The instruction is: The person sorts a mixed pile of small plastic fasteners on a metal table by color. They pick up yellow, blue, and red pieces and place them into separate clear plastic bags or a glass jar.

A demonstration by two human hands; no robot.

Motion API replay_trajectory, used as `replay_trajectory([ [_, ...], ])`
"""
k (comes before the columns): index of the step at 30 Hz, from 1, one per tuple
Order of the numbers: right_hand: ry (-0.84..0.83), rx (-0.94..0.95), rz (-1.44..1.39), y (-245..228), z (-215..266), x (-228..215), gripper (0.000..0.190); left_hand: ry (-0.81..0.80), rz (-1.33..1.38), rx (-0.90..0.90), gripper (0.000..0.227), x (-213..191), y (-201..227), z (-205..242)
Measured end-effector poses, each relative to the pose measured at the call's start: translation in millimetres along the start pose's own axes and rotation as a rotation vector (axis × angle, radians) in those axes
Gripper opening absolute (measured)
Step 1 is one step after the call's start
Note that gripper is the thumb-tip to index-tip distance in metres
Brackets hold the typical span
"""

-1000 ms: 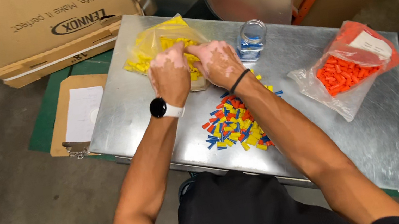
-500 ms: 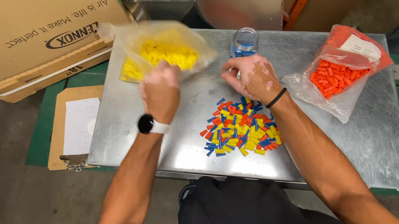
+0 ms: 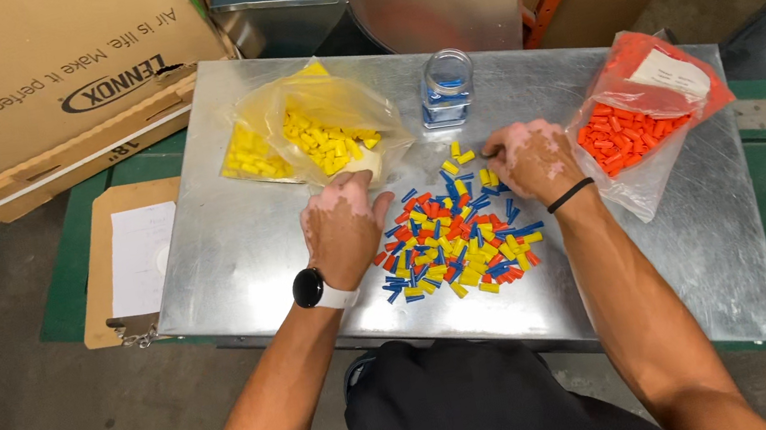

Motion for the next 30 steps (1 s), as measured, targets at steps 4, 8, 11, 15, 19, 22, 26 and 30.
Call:
replay_trajectory([
  [4, 0.041, -0.021, -0.024, 1, -6, 17, 0.025, 0.438, -0.149, 0.328, 0.022, -54, 46, -13],
  [8, 0.049, -0.241, -0.031, -40, 3, 4, 0.026, 0.535, -0.581, 0.410, 0.007, -77, 47, -81],
  [11, 0.039, -0.189, 0.024, -37, -3, 7, 0.024, 0.550, -0.643, 0.475, 0.017, -99, 51, -108],
  [15, 0.026, -0.211, 0.006, -49, 4, -18, 0.021, 0.675, -0.478, 0.510, 0.011, -106, 41, -108],
  [19, -0.087, -0.193, -0.083, -91, 0, -30, 0.013, 0.536, -0.157, 0.625, 0.044, -131, 35, -71],
  [22, -0.165, -0.370, -0.179, -128, -9, -13, 0.014, 0.753, -0.014, 0.428, 0.021, -175, 7, -39],
  [26, 0.168, -0.513, -0.219, -169, -43, -26, 0.018, 0.943, 0.224, 0.131, 0.003, -173, -13, 5],
  [30, 0.288, -0.421, -0.210, -125, -46, -68, 0.023, 0.697, 0.327, 0.100, 0.012, -92, -9, 31],
])
Point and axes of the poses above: each hand's wrist, its own z-axis away from the middle knuckle, its own x-axis out of the palm, y = z × x, the point moved 7 cm from there along -z, towards the middle knuckle, and after that the axes turned 5 degrees about -z, right-handed, at the moved point
